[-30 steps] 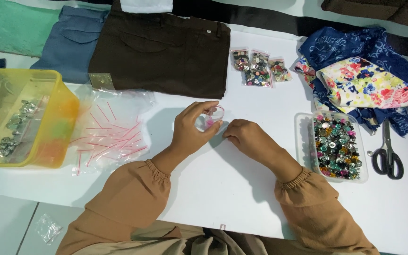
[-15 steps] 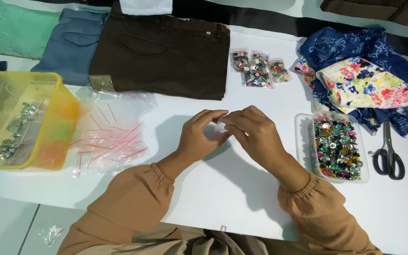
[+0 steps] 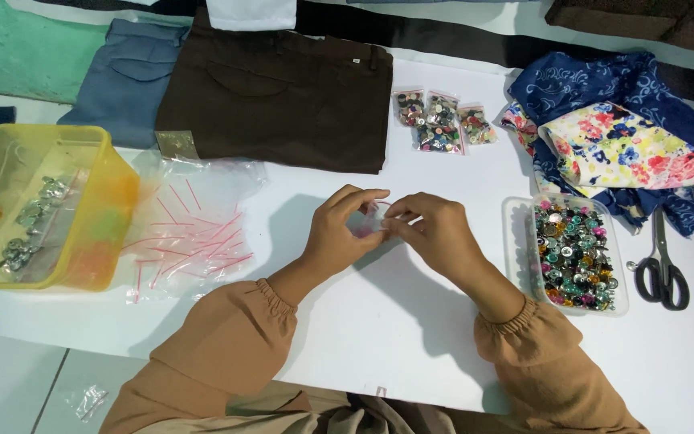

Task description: Sorting small pink buttons and dark beads from a table into a plastic bag and a tray.

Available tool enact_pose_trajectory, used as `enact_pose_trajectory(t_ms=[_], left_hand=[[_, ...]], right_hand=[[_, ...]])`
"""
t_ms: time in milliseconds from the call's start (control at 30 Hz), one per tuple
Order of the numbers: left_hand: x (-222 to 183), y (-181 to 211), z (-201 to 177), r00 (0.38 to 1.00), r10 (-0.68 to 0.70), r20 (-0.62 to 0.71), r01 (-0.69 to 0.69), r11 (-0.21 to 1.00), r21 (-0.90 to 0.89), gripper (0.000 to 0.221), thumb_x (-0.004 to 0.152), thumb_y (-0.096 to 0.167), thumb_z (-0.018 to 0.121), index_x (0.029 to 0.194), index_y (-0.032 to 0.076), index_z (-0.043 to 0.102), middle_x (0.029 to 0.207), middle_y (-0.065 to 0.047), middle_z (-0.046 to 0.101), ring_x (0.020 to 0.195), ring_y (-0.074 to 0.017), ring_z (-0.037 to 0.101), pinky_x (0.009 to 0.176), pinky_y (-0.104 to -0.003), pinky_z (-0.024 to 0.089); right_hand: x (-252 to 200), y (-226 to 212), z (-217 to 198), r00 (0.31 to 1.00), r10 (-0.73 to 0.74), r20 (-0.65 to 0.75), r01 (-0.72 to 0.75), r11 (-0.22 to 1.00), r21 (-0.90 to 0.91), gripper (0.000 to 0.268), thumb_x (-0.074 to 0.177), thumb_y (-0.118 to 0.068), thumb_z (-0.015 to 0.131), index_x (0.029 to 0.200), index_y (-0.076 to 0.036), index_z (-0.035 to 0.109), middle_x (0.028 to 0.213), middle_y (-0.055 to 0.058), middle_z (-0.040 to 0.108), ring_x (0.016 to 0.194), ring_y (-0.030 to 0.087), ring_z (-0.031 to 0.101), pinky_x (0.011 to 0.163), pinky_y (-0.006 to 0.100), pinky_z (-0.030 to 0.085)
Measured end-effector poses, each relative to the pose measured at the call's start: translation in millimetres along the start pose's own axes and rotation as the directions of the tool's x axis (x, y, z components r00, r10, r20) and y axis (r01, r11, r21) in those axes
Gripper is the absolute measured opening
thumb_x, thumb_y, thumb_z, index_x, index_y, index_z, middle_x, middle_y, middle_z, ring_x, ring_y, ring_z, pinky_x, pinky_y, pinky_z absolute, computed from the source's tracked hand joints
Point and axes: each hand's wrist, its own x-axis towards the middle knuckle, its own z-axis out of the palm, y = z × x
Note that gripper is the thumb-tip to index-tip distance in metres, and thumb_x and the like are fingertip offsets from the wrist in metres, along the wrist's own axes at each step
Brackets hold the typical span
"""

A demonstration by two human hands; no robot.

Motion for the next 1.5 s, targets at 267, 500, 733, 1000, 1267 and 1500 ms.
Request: enact_pose_trajectory(t_ms=[267, 500, 733, 1000, 1267, 1500], left_hand=[[1.1, 0.8, -2.0, 0.984, -0.179, 0.013, 0.178, 0.966, -0.186, 0.015, 0.089, 0.012, 0.080, 0.103, 0.008, 0.075, 0.079, -0.003, 0.066, 0.079, -0.0177, 0.072, 0.075, -0.029, 0.062], [5.0, 5.1, -3.5, 0.992, -0.114, -0.062, 0.101, 0.978, -0.180, 0.006, 0.093, 0.011, 0.077, 0.097, 0.007, 0.074, 0.077, -0.003, 0.066, 0.077, -0.0166, 0.071, 0.071, -0.027, 0.063], [5.9, 6.5, -7.8, 0.981, -0.049, -0.188, 0.017, 0.985, -0.172, 0.006, 0.095, 0.010, 0.074, 0.097, 0.006, 0.070, 0.077, -0.004, 0.065, 0.076, -0.0195, 0.071, 0.066, -0.028, 0.063], [9.2, 25.9, -34.0, 0.939, 0.105, -0.327, -0.081, 0.993, 0.087, 0.003, 0.095, 0.009, 0.070, 0.094, 0.008, 0.067, 0.077, -0.002, 0.064, 0.071, -0.0176, 0.069, 0.061, -0.025, 0.061], [-4.1, 71.1, -149.9, 0.928, 0.092, -0.362, 0.010, 0.963, 0.271, 0.004, 0.091, 0.009, 0.073, 0.093, 0.011, 0.070, 0.078, -0.001, 0.069, 0.068, -0.0198, 0.070, 0.059, -0.026, 0.060], [-26.2, 67.4, -313.8, 0.903, 0.069, -0.423, 0.188, 0.824, 0.535, 0.015, 0.086, -0.003, 0.076, 0.094, 0.007, 0.069, 0.080, -0.008, 0.072, 0.067, -0.0255, 0.073, 0.066, -0.036, 0.056]], right_hand=[[5.0, 22.9, 4.6, 0.985, 0.145, -0.091, -0.119, 0.962, 0.246, 0.034, 0.084, -0.002, 0.081, 0.116, -0.009, 0.073, 0.089, 0.012, 0.076, 0.080, 0.018, 0.073, 0.068, 0.029, 0.064], [4.6, 17.7, 0.6, 0.973, 0.217, -0.075, -0.177, 0.918, 0.354, 0.032, 0.084, -0.001, 0.080, 0.115, -0.007, 0.075, 0.087, 0.014, 0.077, 0.081, 0.018, 0.072, 0.073, 0.028, 0.063], [1.5, 6.8, 24.3, 0.976, 0.215, -0.025, -0.182, 0.879, 0.440, 0.044, 0.080, -0.004, 0.084, 0.122, -0.004, 0.072, 0.091, 0.016, 0.076, 0.088, 0.021, 0.070, 0.078, 0.032, 0.062], [16.2, -22.5, 38.1, 0.967, 0.254, 0.025, -0.229, 0.821, 0.522, 0.017, 0.092, -0.017, 0.080, 0.097, -0.001, 0.076, 0.074, 0.010, 0.073, 0.073, 0.014, 0.068, 0.068, 0.028, 0.057], [52.2, -106.9, 71.4, 0.974, -0.046, 0.221, -0.082, 0.842, 0.534, 0.015, 0.083, -0.011, 0.083, 0.080, 0.001, 0.075, 0.070, 0.014, 0.070, 0.072, 0.020, 0.067, 0.066, 0.035, 0.058], [138.2, -188.5, 171.1, 0.851, -0.462, 0.249, 0.247, 0.772, 0.586, 0.012, 0.090, -0.015, 0.076, 0.092, -0.004, 0.076, 0.087, 0.013, 0.070, 0.087, 0.022, 0.071, 0.073, 0.034, 0.064]])
